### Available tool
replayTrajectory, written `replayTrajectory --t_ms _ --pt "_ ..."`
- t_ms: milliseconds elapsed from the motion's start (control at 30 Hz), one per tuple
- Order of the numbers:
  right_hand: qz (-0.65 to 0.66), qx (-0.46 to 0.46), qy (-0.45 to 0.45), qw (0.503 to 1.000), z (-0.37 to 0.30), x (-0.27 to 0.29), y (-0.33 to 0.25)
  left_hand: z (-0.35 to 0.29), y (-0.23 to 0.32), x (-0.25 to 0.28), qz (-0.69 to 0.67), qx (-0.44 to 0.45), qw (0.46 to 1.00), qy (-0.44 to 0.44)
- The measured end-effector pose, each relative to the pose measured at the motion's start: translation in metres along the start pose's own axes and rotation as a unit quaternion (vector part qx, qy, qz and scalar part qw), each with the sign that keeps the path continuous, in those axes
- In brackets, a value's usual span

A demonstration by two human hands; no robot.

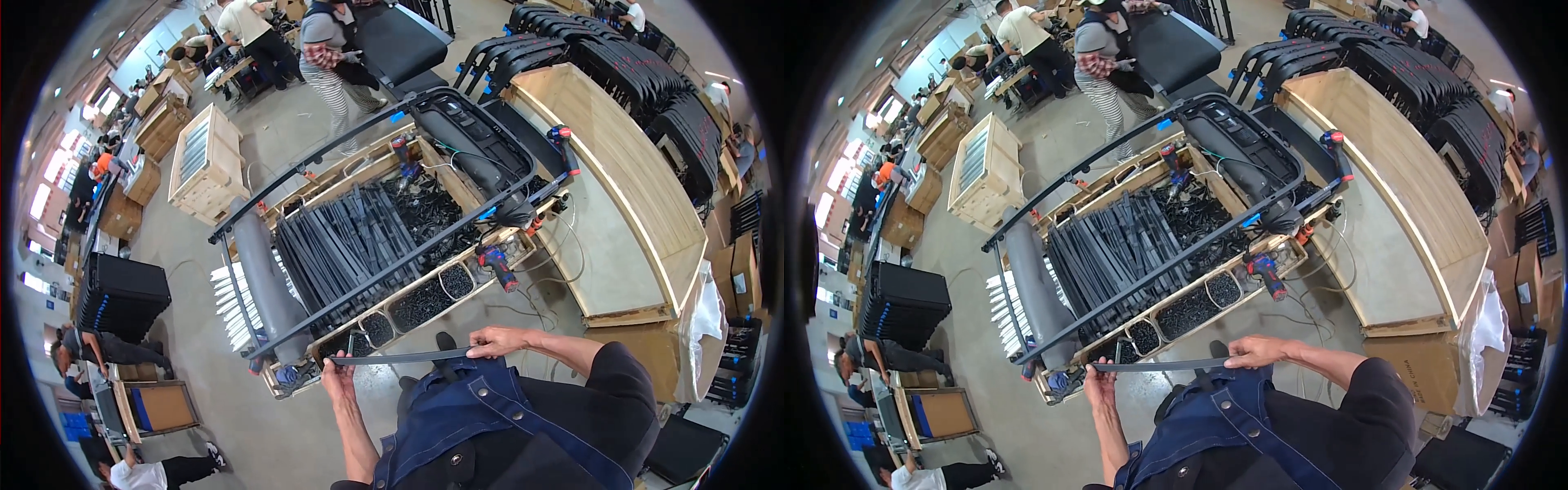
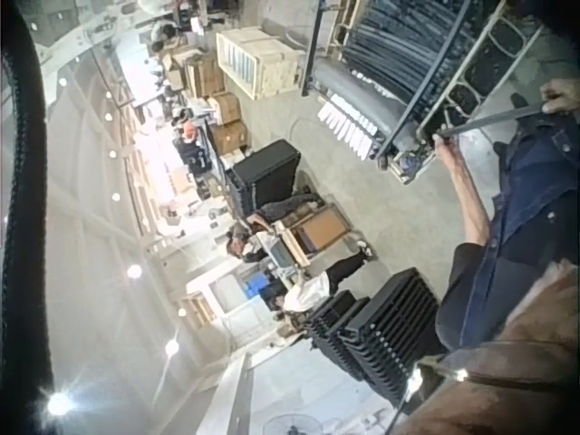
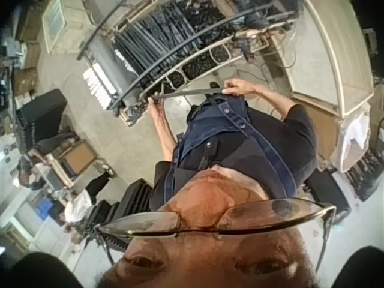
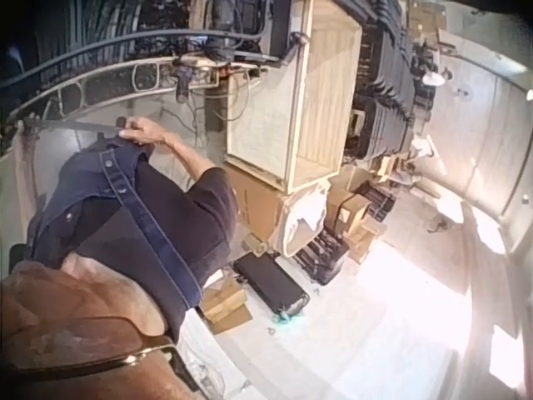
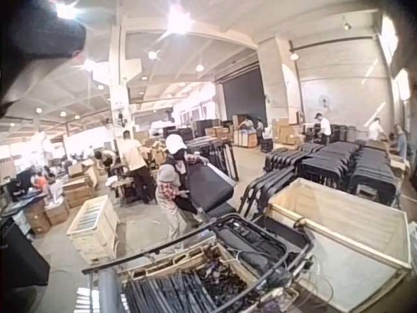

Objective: Assembling the motor cover and internal components of a treadmill using power tools on a factory floor.

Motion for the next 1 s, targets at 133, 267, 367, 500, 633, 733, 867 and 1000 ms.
replayTrajectory --t_ms 133,267,367,500,633,733,867,1000 --pt "0.084 -0.023 -0.017 0.996 -0.013 0.018 -0.002 -0.010 0.026 -0.057 0.059 -0.029 0.998 0.019" --pt "0.151 0.022 0.009 0.988 -0.024 0.035 0.010 -0.024 0.075 -0.152 0.085 -0.052 0.991 -0.093" --pt "0.237 0.001 0.058 0.970 -0.050 0.044 0.007 -0.070 0.126 -0.251 0.086 -0.098 0.974 -0.188" --pt "0.364 0.056 0.111 0.923 -0.073 0.046 -0.001 -0.089 0.150 -0.313 0.364 -0.228 0.872 -0.235" --pt "0.427 0.163 0.163 0.874 -0.090 0.059 -0.037 -0.095 0.170 -0.341 0.386 -0.339 0.824 -0.241" --pt "0.402 0.179 0.222 0.870 -0.103 0.065 -0.079 -0.104 0.207 -0.355 0.367 -0.422 0.800 -0.216" --pt "0.302 0.202 0.293 0.885 -0.095 0.078 -0.144 -0.080 0.243 -0.359 0.447 -0.506 0.725 -0.136" --pt "0.236 0.211 0.297 0.901 -0.034 0.076 -0.212 -0.022 0.240 -0.319 0.551 -0.479 0.680 -0.074"
Point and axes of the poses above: each hand's wrist, its own z-axis towards the middle knuckle, its own x-axis out of the back of the hand, y = z × x, the point moved 8 cm from there along z, towards the middle knuckle, and after that the axes turned 14 degrees about z, right-handed, at the moved point
